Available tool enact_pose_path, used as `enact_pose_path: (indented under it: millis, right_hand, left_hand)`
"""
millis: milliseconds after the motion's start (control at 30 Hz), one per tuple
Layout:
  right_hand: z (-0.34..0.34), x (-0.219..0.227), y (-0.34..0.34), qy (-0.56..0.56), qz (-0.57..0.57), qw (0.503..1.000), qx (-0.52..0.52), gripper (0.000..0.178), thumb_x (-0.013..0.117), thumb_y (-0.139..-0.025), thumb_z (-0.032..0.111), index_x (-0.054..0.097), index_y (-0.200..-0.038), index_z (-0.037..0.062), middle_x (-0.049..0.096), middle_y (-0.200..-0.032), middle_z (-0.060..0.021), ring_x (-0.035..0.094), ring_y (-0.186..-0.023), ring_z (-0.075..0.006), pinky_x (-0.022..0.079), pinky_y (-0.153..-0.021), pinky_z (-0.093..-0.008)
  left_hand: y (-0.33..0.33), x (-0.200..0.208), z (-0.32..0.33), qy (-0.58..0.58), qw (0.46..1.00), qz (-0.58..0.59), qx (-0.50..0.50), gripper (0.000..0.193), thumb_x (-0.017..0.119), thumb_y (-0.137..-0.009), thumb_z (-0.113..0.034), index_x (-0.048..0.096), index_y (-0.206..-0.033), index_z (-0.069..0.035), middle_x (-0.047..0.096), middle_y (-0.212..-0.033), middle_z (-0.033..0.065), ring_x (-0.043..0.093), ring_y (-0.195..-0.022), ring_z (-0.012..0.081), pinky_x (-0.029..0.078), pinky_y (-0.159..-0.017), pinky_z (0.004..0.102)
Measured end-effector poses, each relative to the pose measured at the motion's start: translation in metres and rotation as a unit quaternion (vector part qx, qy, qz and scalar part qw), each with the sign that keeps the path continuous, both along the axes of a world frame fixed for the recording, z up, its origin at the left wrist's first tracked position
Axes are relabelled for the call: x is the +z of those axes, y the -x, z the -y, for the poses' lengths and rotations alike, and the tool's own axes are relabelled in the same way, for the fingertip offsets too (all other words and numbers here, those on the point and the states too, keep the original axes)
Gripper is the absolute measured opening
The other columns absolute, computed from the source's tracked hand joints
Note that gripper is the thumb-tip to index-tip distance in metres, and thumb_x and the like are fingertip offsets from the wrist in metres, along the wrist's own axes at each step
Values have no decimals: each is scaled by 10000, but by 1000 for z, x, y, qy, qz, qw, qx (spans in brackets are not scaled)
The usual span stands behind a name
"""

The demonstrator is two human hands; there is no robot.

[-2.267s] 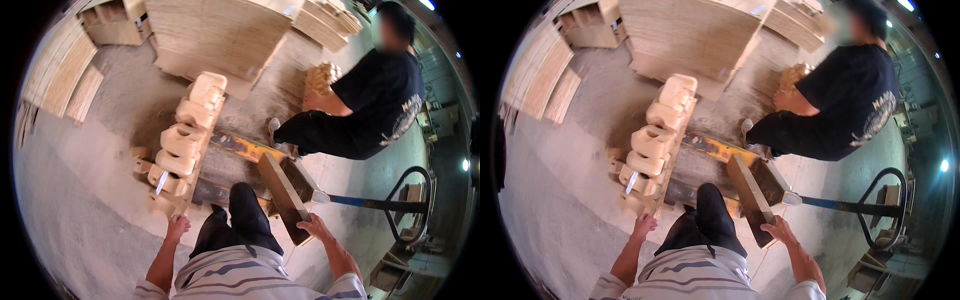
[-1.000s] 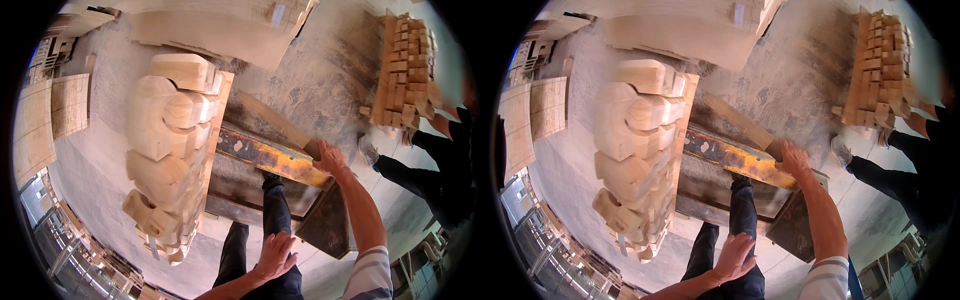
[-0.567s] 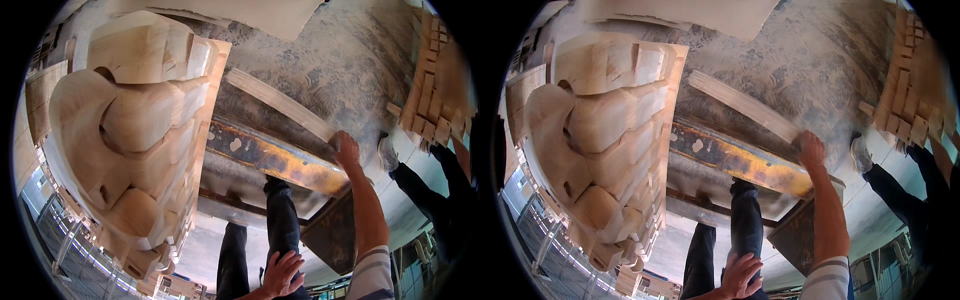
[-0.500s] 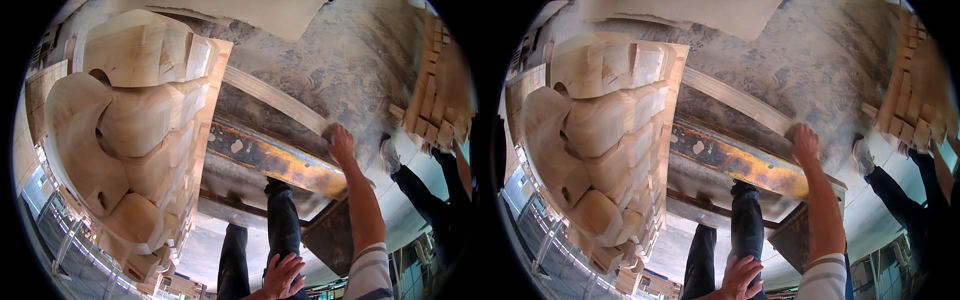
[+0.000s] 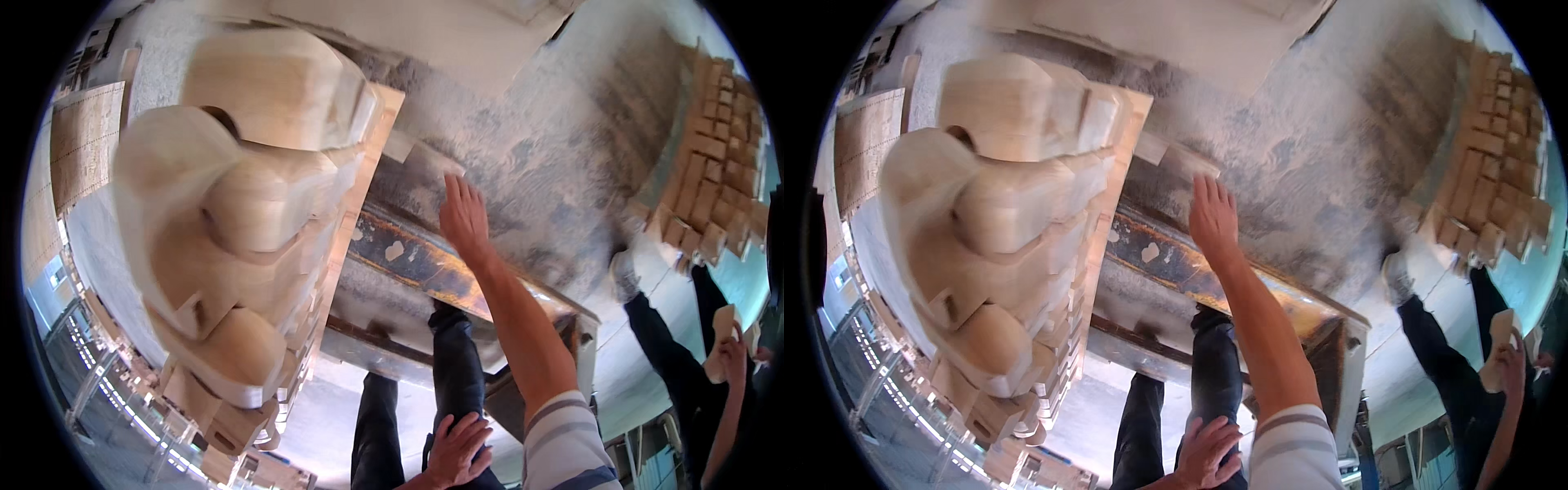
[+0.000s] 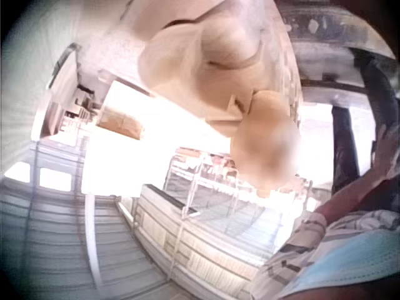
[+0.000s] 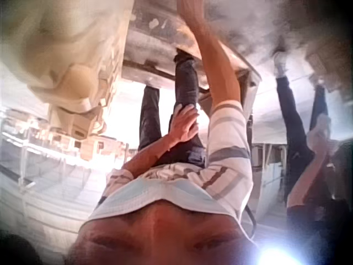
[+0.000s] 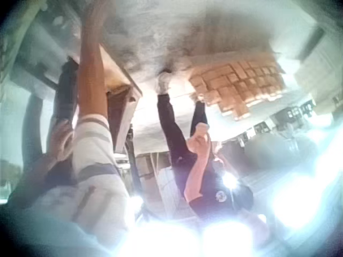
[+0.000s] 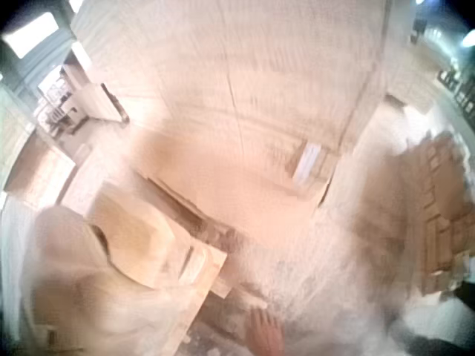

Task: The person sands a wooden panel using a stationary belt sander and then picks up several smaller wooden components from the floor.

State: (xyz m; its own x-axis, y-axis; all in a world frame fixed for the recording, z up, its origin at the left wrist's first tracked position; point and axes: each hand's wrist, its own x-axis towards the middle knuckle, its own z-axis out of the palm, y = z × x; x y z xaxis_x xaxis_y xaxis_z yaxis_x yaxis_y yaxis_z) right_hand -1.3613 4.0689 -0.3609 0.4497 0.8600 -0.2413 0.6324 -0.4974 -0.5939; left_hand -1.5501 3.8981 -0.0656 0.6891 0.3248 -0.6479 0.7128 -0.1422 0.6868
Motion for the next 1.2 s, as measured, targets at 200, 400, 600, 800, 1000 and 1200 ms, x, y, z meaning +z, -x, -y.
enact_pose_path:
  millis: [200, 400, 600, 800, 1000, 1200]
  right_hand:
    - [168, 104, 28, 151, -80, 984, -51, 495, 561, -745, 132, 393, -1199, 25, 503, -1098, -231, 512, -955, -419, 439, -773, -475]
    - [241, 233, 66, 260, -58, 946, -183, 451, 543, -775, 235, 438, -1171, 49, 519, -1083, -230, 530, -963, -399, 426, -814, -474]
    - [270, 333, 123, 189, -88, 937, -279, 407, 541, -731, 303, 489, -1045, 49, 566, -971, -185, 547, -921, -374, 424, -776, -451]
    - [314, 446, 200, 194, -79, 920, -332, 328, 546, -714, 302, 536, -903, 34, 575, -877, -198, 547, -886, -386, 428, -745, -438]
    - [395, 477, 257, 144, -39, 933, -327, 213, 532, -730, 245, 542, -739, 33, 565, -754, -233, 557, -711, -393, 438, -646, -434]
    - [454, 482, 283, 133, -83, 935, -317, 280, 555, -742, 249, 591, -865, -1, 616, -773, -184, 605, -752, -284, 467, -692, -344]
  left_hand:
    - [11, 27, 0, -23, 994, 52, 91, 377, 652, -744, -202, 526, -1066, -53, 578, -1034, 115, 539, -966, 320, 368, -859, 472]
    - [88, 109, -31, -11, 987, 38, 153, 333, 648, -770, -203, 556, -1032, -18, 611, -937, 156, 597, -882, 306, 474, -782, 360]
    - [227, 161, -40, -15, 975, -6, 220, 302, 601, -791, -183, 560, -1023, 6, 633, -883, 142, 633, -802, 242, 497, -716, 331]
    - [326, 205, -65, -132, 967, 17, 215, 276, 561, -810, -189, 568, -993, 17, 631, -832, 175, 627, -760, 264, 487, -695, 336]
    - [377, 216, -78, -170, 967, 83, 170, 260, 551, -798, -217, 565, -960, -14, 591, -795, 165, 587, -748, 312, 464, -669, 377]
    - [433, 217, -57, -145, 964, 60, 213, 329, 577, -807, -250, 574, -1001, 15, 620, -848, 139, 606, -790, 197, 472, -715, 303]
